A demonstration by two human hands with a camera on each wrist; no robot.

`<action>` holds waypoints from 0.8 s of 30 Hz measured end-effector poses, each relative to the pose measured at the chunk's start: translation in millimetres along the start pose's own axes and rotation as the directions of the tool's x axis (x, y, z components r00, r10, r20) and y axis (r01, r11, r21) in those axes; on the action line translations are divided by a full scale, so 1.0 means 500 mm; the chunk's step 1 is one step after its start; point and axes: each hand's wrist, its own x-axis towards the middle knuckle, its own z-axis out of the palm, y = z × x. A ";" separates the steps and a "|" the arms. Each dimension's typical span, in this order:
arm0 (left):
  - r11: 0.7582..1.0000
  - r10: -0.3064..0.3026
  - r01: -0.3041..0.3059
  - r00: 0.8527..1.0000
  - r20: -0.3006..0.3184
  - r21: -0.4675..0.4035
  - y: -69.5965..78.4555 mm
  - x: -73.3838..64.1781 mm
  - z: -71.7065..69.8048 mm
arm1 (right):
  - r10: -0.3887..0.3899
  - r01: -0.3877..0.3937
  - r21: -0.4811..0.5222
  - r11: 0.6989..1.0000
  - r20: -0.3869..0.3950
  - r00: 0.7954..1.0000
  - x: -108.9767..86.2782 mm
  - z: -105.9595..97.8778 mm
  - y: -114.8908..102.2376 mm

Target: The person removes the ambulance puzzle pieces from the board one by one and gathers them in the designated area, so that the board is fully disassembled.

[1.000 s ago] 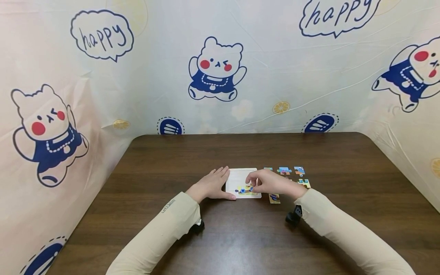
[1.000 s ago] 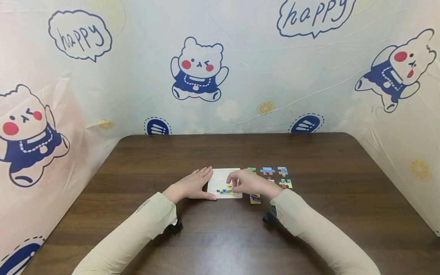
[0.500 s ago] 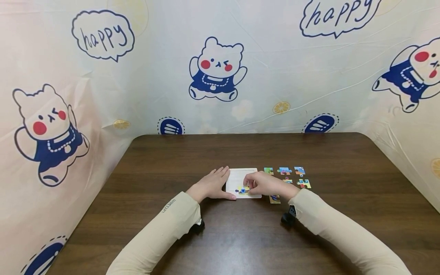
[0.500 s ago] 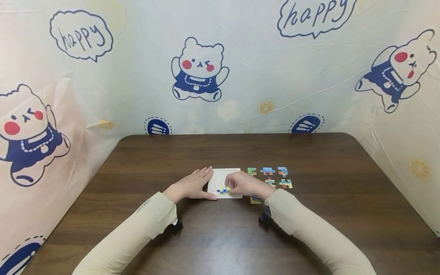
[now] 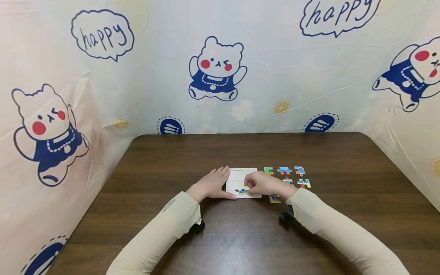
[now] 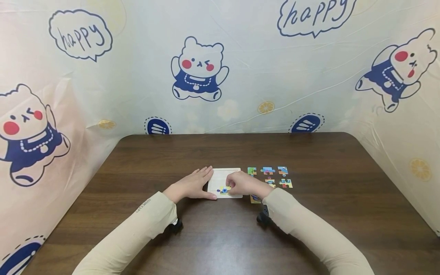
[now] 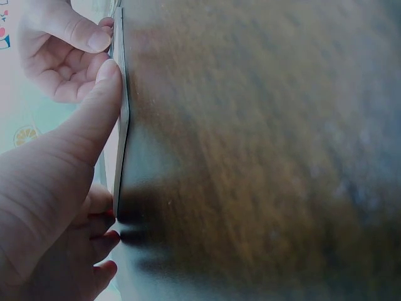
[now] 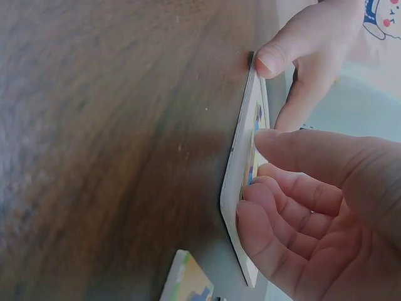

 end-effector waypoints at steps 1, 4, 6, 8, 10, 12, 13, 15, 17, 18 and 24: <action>1.000 0.000 0.000 1.000 0.000 0.000 0.000 0.000 0.000 | 0.002 -0.002 0.001 1.000 0.000 1.000 0.001 0.001 0.000; 1.000 -0.002 0.002 1.000 0.001 0.003 0.000 0.001 -0.001 | 0.010 -0.010 0.005 1.000 0.000 1.000 0.001 0.001 -0.001; 1.000 -0.005 0.005 1.000 0.003 0.005 0.001 0.001 -0.001 | 0.017 -0.017 0.008 1.000 -0.001 1.000 0.001 0.000 -0.003; 1.000 -0.007 0.007 1.000 0.003 0.006 0.001 0.001 -0.002 | 0.029 -0.029 0.015 0.999 -0.003 1.000 0.001 0.000 -0.004; 1.000 -0.003 0.003 1.000 -0.005 0.003 0.002 0.000 -0.002 | 0.039 -0.038 0.027 0.999 -0.006 0.999 0.001 -0.001 -0.005; 1.000 0.002 -0.002 1.000 -0.012 0.003 0.003 -0.002 -0.003 | 0.041 -0.041 0.037 0.998 -0.011 0.999 0.001 -0.002 -0.006; 1.000 0.004 -0.004 1.000 -0.015 0.004 0.003 -0.003 -0.003 | 0.038 -0.037 0.043 0.998 -0.014 0.999 0.001 -0.003 -0.006; 1.000 0.008 -0.008 1.000 -0.021 0.003 0.004 -0.004 -0.004 | 0.035 -0.034 0.052 0.998 -0.018 0.999 0.001 -0.003 -0.006; 1.000 0.006 -0.006 1.000 -0.019 0.005 0.005 -0.005 -0.005 | 0.026 -0.024 0.054 0.998 -0.025 0.999 0.000 -0.003 -0.006; 1.000 0.006 -0.006 1.000 -0.020 0.001 0.005 -0.005 -0.005 | 0.020 -0.018 0.056 0.998 -0.027 0.999 0.000 -0.003 -0.005; 1.000 0.003 -0.003 1.000 -0.016 -0.021 0.005 -0.006 -0.006 | 0.006 -0.003 0.080 0.997 -0.038 0.999 -0.003 -0.004 -0.003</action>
